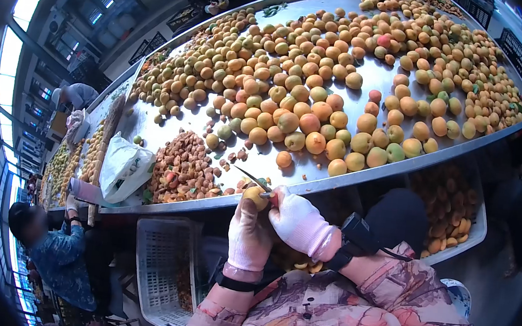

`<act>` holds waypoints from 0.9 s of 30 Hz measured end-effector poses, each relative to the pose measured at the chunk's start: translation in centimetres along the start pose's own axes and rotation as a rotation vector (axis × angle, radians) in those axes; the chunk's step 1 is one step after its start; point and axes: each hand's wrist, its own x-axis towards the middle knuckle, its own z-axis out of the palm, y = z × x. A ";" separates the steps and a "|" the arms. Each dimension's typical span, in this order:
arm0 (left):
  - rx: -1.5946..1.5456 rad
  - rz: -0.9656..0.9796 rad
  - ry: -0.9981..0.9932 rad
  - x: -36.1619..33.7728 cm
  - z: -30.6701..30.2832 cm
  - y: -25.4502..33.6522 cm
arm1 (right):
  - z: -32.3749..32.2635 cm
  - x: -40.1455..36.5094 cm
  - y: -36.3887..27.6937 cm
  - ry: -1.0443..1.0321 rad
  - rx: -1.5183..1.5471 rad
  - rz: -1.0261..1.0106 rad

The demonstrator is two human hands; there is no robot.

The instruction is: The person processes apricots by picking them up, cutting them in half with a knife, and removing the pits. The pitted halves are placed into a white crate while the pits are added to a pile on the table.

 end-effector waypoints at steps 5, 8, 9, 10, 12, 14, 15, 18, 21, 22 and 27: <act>0.192 0.115 0.006 0.8 -0.2 0.7 | -0.3 0.7 0.1 -0.052 0.049 0.006; 0.255 0.114 0.036 1.0 0.1 1.1 | 0.6 1.5 1.6 -0.010 0.248 -0.149; 0.267 0.118 0.021 1.2 0.0 1.1 | 0.2 1.7 1.6 -0.127 0.348 -0.062; 0.279 0.123 0.005 1.4 -0.3 1.2 | -0.4 2.1 1.5 -0.245 0.447 0.026; 0.293 0.120 -0.040 2.0 -0.6 1.7 | -1.8 2.6 1.3 -0.500 0.767 0.259; 0.296 0.103 -0.095 2.3 -1.0 2.4 | -3.1 2.6 0.9 -0.774 1.209 0.560; 0.271 0.077 -0.106 2.4 -1.1 2.7 | -3.3 2.3 0.3 -0.763 1.284 0.595; 0.144 0.029 -0.158 2.6 -0.2 3.3 | -3.7 2.5 0.5 -0.917 1.424 0.580; 0.044 0.019 -0.074 2.9 -1.7 3.2 | -3.9 2.2 -1.0 -0.699 1.239 0.471; 0.025 0.049 -0.062 3.1 -2.1 3.1 | -3.9 2.1 -1.4 -0.595 1.150 0.415; -0.017 0.081 -0.114 2.9 -3.7 3.0 | -1.9 2.0 -0.7 -0.204 0.309 -0.175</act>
